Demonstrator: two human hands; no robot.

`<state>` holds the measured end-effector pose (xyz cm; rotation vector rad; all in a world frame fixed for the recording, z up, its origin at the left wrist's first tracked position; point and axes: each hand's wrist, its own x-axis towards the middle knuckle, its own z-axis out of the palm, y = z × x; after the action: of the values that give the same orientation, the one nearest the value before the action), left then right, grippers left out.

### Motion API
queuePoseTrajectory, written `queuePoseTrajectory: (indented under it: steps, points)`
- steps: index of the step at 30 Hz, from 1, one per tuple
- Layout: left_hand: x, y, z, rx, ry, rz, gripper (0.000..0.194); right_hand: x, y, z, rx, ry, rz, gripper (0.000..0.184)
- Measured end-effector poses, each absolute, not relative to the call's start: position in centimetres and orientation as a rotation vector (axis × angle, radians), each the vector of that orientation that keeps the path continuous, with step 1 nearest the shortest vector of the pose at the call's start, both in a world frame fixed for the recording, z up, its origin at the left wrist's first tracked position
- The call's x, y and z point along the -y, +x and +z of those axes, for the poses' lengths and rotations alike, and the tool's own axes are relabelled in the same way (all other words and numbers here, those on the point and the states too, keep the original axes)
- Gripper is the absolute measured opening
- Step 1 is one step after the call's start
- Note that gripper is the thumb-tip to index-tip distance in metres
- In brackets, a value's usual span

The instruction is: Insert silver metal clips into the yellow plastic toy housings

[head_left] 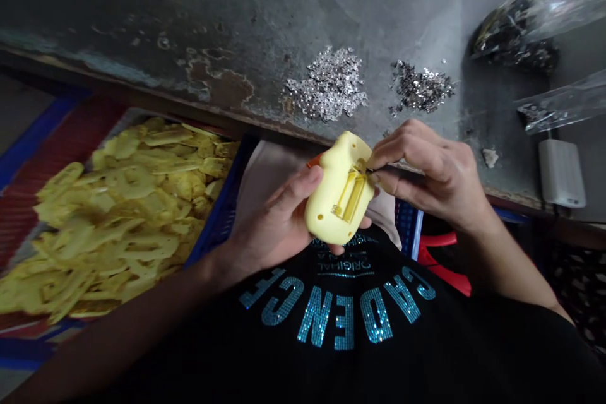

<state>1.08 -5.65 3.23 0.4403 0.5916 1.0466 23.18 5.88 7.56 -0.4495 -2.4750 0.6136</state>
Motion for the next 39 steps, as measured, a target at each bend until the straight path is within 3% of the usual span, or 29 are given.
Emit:
queuePoseTrajectory:
  steps: [17, 26, 33, 37, 39]
  points:
    - [5.9, 1.8, 2.9, -0.675, 0.436, 1.061, 0.067, -5.5, 23.0, 8.6, 2.684, -0.326, 0.316, 0.015]
    - [5.8, 1.6, 3.1, -0.638, 0.444, 1.068, 0.059, -4.7, 22.8, 8.7, 2.691, -0.381, 0.287, 0.017]
    - [5.6, 1.5, 2.0, -0.659, 0.441, 1.083, 0.069, -4.9, 23.5, 6.6, 2.353, -0.648, 0.563, 0.009]
    - [6.0, 1.5, 1.8, -0.761, 0.552, 1.195, 0.069, -5.8, 22.9, 4.9, 2.274, -0.708, 0.96, 0.043]
    - [6.2, 1.4, 1.8, -0.783, 0.637, 1.216, 0.07, -5.9, 22.3, 4.5, 2.269, -0.701, 1.062, 0.048]
